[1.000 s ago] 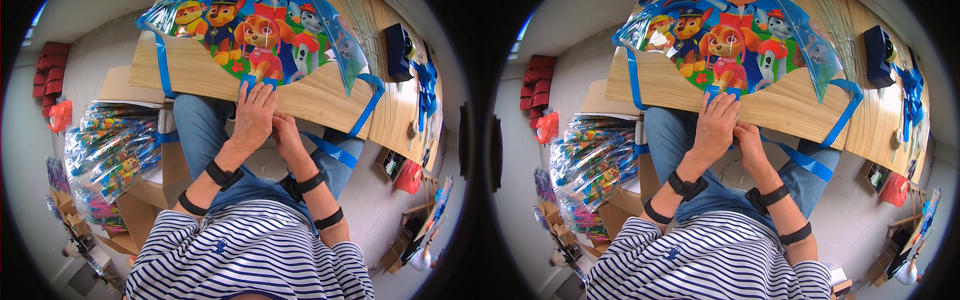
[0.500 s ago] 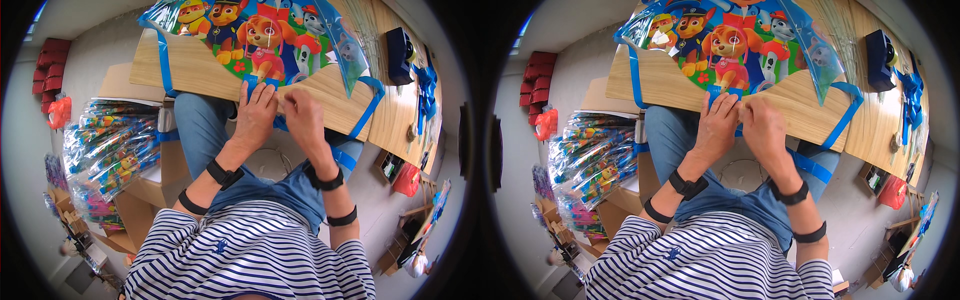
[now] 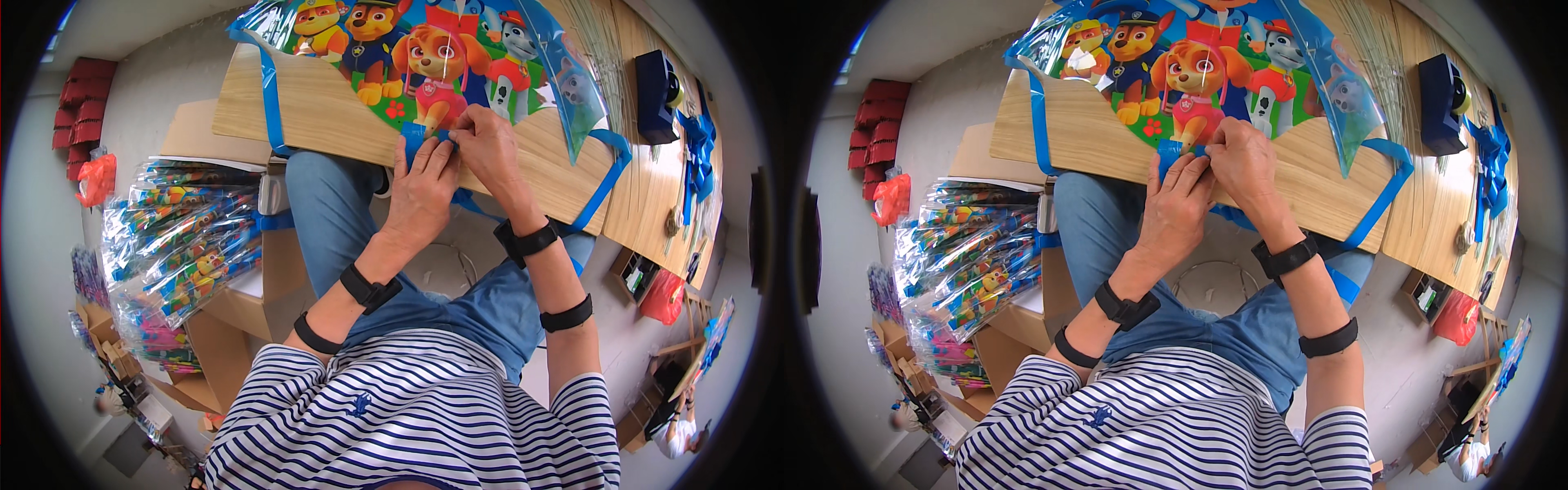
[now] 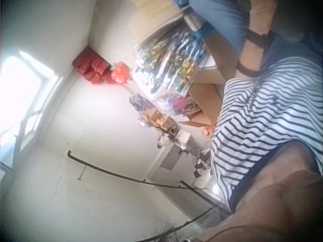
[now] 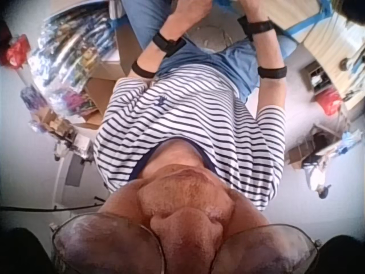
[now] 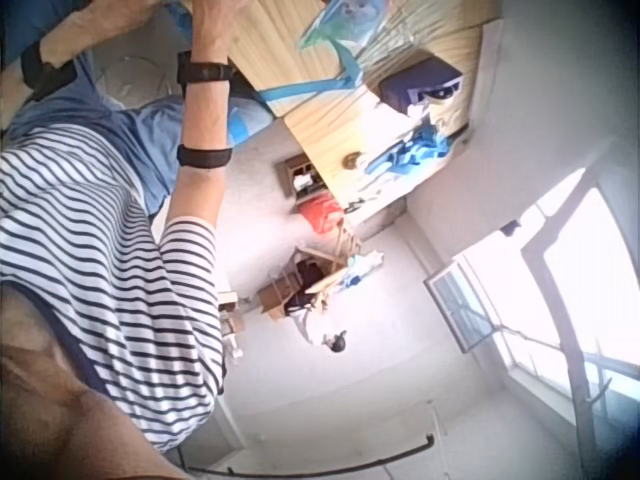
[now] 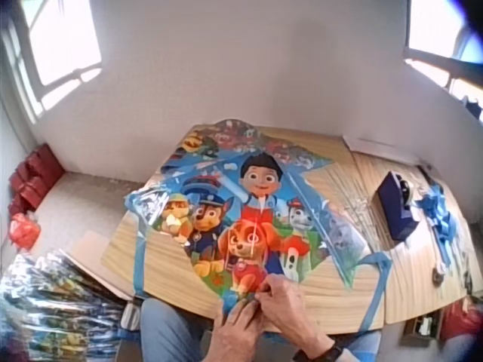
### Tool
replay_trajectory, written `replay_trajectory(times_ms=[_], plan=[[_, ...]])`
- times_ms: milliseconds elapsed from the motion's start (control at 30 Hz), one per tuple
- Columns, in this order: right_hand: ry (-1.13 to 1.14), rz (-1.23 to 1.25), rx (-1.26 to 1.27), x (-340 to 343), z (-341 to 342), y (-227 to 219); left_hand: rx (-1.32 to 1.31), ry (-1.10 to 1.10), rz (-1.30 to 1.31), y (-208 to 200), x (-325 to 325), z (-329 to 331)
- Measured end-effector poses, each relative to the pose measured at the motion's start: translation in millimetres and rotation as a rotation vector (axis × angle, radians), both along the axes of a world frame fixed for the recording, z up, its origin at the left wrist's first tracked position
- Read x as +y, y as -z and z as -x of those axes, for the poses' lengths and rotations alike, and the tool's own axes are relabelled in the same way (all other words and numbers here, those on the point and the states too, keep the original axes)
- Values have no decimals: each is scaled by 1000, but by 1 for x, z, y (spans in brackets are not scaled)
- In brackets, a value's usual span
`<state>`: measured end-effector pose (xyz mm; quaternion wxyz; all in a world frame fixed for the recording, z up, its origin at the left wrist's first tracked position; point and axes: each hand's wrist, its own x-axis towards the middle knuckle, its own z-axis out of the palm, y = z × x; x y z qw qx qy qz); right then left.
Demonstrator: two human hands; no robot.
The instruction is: Assembling a themed kite by attaching streamers and support components using tape.
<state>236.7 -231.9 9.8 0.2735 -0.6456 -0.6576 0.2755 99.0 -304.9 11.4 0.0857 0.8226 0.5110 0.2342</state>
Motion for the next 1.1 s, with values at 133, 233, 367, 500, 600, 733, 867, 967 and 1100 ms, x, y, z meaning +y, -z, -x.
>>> replay_trajectory(times_ms=[133,233,367,500,600,733,867,967,1100], plan=[[4,-19,-16,-1,-2,2,22,-8,18,-1,-1,-2],[14,-29,-39,-1,0,2,-17,10,26,0,0,-1],[27,-44,-81,-2,3,0,36,-7,16,-1,-2,-1],[27,8,-104,0,2,-2,38,-12,1,0,-5,-2],[30,21,-121,1,3,-3,26,-21,18,-4,-8,-2],[36,15,-115,1,3,2,33,-37,44,-9,-9,-3],[40,-19,-132,0,4,3,65,-37,36,-7,-10,-3],[56,-50,-129,2,6,5,86,-40,33,-7,-9,-3],[98,-56,-156,4,2,4,99,-29,40,-11,-5,-11]])
